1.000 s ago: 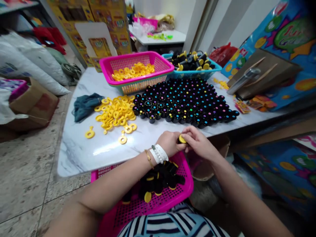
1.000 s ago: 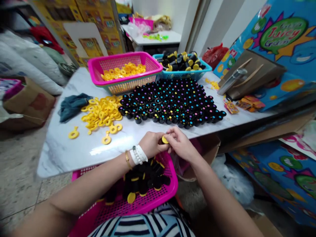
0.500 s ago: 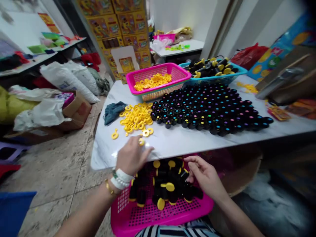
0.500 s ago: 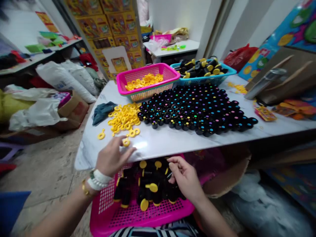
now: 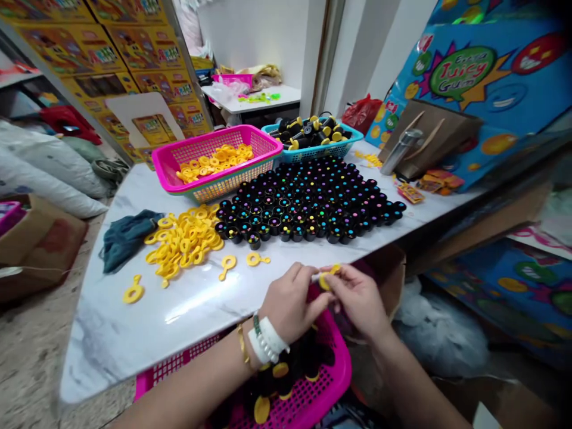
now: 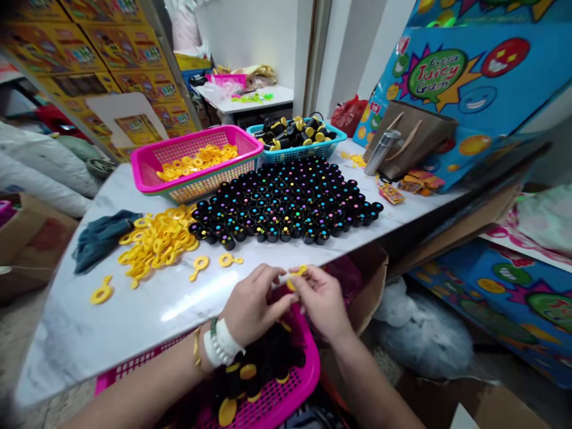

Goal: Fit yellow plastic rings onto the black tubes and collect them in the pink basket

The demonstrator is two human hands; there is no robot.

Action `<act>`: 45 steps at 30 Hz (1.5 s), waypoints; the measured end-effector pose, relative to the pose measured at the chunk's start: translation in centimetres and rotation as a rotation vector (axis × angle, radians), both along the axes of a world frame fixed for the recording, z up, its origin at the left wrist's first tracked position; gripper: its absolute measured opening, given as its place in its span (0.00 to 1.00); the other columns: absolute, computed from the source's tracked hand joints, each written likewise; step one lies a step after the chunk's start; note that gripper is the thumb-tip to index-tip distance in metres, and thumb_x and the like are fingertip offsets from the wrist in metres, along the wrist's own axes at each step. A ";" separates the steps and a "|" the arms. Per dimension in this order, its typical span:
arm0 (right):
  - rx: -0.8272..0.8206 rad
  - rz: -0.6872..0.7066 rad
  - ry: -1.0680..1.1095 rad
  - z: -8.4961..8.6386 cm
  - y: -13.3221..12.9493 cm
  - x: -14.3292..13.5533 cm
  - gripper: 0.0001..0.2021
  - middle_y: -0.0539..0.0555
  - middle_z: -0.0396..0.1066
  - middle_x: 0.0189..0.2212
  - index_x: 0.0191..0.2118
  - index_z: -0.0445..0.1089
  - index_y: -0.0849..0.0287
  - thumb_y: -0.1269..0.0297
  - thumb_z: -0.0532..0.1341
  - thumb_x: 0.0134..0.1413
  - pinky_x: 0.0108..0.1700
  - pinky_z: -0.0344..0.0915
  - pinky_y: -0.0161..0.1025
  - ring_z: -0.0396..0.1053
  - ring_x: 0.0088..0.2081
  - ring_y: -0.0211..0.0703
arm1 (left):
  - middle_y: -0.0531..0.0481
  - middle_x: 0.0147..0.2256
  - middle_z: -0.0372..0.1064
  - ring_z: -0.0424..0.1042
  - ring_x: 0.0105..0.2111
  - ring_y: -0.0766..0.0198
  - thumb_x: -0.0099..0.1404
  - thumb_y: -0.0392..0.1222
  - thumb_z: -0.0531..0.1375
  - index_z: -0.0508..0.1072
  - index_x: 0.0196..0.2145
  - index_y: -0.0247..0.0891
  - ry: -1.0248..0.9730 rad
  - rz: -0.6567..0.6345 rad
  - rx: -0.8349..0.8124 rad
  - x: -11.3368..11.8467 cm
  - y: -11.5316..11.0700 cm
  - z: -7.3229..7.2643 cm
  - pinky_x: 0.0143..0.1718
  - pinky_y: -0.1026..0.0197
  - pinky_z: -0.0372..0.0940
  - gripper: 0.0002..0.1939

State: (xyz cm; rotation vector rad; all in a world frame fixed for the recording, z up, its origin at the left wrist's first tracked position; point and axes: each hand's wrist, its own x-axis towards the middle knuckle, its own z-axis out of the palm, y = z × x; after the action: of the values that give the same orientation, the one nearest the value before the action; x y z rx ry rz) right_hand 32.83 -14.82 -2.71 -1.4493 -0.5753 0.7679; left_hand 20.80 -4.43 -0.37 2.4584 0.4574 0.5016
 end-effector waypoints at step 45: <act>0.010 -0.175 -0.100 1.0 2.4 2.6 0.07 0.52 0.75 0.29 0.32 0.81 0.56 0.61 0.71 0.44 0.35 0.69 0.37 0.71 0.33 0.42 | 0.53 0.28 0.73 0.68 0.27 0.65 0.59 0.42 0.63 0.76 0.45 0.41 0.039 0.025 -0.132 3.4 2.6 -0.6 0.30 0.65 0.60 0.15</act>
State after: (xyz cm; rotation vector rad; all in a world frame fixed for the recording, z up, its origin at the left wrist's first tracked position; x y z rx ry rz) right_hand 35.46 -12.47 -1.68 -1.5129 -0.5200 0.5568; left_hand 24.21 -1.85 -0.94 2.3412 0.5213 0.4205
